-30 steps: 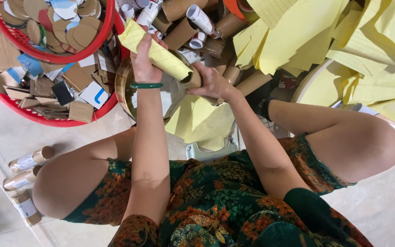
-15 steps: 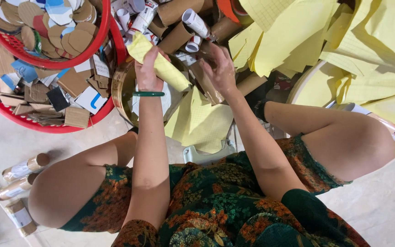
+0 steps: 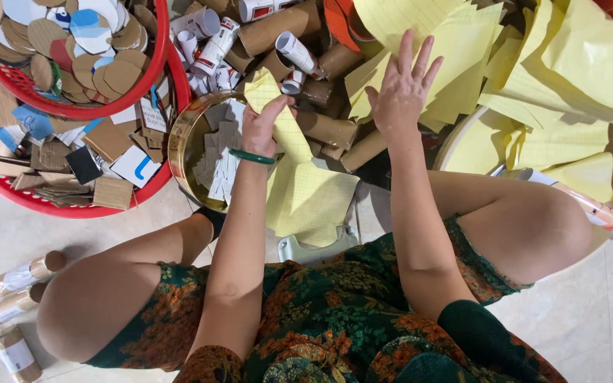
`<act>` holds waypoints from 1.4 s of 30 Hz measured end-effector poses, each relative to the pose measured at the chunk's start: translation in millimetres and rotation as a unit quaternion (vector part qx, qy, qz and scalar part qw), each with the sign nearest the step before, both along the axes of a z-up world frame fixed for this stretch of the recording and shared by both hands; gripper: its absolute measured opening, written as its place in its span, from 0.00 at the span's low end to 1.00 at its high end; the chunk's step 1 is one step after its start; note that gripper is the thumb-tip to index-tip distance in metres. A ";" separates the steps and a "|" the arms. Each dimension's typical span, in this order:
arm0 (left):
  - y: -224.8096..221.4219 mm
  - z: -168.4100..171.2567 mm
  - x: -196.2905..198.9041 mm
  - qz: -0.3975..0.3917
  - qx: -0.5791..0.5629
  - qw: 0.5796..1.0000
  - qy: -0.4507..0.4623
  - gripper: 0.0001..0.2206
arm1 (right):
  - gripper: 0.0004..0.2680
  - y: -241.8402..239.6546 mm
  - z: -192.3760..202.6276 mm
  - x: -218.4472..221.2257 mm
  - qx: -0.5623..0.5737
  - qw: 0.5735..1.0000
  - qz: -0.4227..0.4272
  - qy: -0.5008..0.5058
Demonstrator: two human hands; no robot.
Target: Manually rolling paper labels or inserts and placing them into cardboard tubes for packaging.
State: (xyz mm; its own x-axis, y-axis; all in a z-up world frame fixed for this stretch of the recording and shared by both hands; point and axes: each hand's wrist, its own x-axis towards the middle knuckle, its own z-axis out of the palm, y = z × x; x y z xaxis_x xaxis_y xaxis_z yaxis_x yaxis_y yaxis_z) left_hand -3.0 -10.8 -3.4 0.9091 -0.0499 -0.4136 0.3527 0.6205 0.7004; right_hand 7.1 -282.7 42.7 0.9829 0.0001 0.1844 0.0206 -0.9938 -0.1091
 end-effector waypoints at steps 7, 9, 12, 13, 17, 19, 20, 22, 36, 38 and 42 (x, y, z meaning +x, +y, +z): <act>-24.5 -7.1 7.7 -0.065 -0.034 0.997 -0.021 0.16 | 0.27 13.4 -5.6 -9.2 0.010 0.971 -0.106 0.214; -28.2 -10.0 6.8 -0.089 -0.019 0.996 -0.011 0.17 | 0.23 16.0 -7.2 -13.9 0.063 0.953 -0.102 0.279; -26.8 -13.9 3.8 -0.093 -0.026 0.995 -0.008 0.18 | 0.19 -4.8 -51.2 -11.2 -0.015 0.985 -0.019 0.168; -25.3 -14.6 2.6 -0.092 -0.026 0.995 -0.007 0.18 | 0.19 -9.1 -50.7 -7.3 -0.015 0.985 -0.018 0.169; -21.4 -22.3 -0.5 -0.073 -0.018 0.997 0.024 0.18 | 0.11 -21.0 -37.5 19.5 0.073 0.991 -0.068 0.090; -19.9 -22.9 -0.3 -0.061 -0.025 0.998 0.026 0.19 | 0.17 -22.6 -20.6 35.6 0.109 0.992 -0.061 -0.031; -19.2 -20.6 -0.4 -0.061 -0.020 0.998 0.026 0.18 | 0.21 -22.9 -9.9 41.6 0.110 0.990 -0.037 -0.077; -18.1 -17.3 1.2 -0.061 -0.015 0.998 0.026 0.18 | 0.26 -25.2 3.7 54.1 0.111 0.986 -0.012 -0.123; -21.5 -30.3 1.2 -0.057 -0.041 0.998 0.004 0.17 | 0.28 -72.6 -33.1 35.7 -0.119 0.899 -0.071 0.415; -21.1 -30.5 2.3 -0.055 -0.039 0.998 0.003 0.17 | 0.23 -106.9 -101.5 25.9 -0.100 0.894 -0.085 0.428; -20.0 -29.8 0.6 -0.043 -0.039 0.998 0.010 0.16 | 0.12 -120.7 -125.2 8.1 -0.044 0.942 -0.102 0.315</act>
